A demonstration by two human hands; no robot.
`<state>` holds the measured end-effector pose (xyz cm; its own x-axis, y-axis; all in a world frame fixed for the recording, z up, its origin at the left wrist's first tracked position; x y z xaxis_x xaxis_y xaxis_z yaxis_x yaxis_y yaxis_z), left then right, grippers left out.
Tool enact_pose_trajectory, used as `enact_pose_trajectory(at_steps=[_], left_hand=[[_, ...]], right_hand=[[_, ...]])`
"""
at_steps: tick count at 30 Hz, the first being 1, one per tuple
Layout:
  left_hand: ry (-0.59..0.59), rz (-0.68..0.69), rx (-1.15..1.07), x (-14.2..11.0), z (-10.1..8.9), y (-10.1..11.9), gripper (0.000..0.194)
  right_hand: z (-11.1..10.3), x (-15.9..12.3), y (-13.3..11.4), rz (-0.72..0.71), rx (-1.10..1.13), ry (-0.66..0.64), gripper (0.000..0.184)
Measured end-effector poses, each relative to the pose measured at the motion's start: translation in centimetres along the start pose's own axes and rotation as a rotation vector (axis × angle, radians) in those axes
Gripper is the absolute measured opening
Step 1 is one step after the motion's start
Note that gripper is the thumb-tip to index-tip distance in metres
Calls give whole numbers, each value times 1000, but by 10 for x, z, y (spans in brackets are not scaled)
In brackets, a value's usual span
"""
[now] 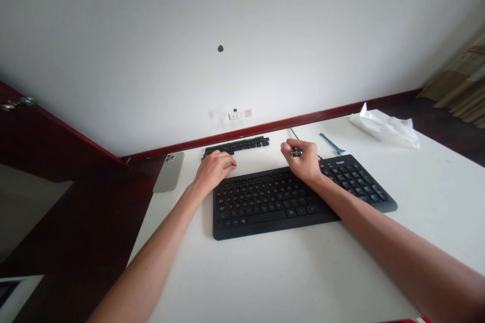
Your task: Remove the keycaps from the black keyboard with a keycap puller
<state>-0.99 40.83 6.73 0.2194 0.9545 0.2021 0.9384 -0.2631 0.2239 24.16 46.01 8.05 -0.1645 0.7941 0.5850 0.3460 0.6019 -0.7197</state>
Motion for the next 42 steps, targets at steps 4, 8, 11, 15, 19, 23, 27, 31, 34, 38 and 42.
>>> enact_pose_trajectory(at_steps=[4,8,11,15,19,23,27,31,34,38,42], left_hand=[[56,17,44,-2,-5,2,10],[104,14,125,-3,-5,2,7],[144,4,162,-3,-5,4,7],[159,13,206,3,-5,11,5],[149,30,244,17,-3,16,5],[149,9,260,31,-2,11,6],[153,-24,241,36,0,6,7],[169,-41,232,37,1,5,4],[178,-36,248,36,4,4,4],[194,-60,270,36,3,6,4],[220,-62,207,33,-34,42,15]], right_hand=[[1,0,2,4,2,-6,41],[2,1,1,3,2,-30,41],[3,1,1,4,-1,-39,40],[3,1,1,4,4,-48,40],[4,0,2,3,3,-52,39],[5,1,1,-9,0,-54,39],[5,1,0,-15,5,-58,39],[5,2,1,3,11,-63,39],[5,2,1,11,11,-66,39],[5,2,0,5,8,-79,38],[7,2,0,11,2,-85,38]])
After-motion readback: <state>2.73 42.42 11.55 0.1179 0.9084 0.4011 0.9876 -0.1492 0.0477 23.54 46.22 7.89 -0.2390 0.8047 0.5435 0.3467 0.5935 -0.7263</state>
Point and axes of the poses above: each hand's wrist, its own x-axis towards the middle knuckle, its own z-axis out of the palm, y = z × x, the point moved 8 cm from there along x, towards the middle knuckle, and after that the axes turned 4 degrees about -z, right-handed, at the moved point
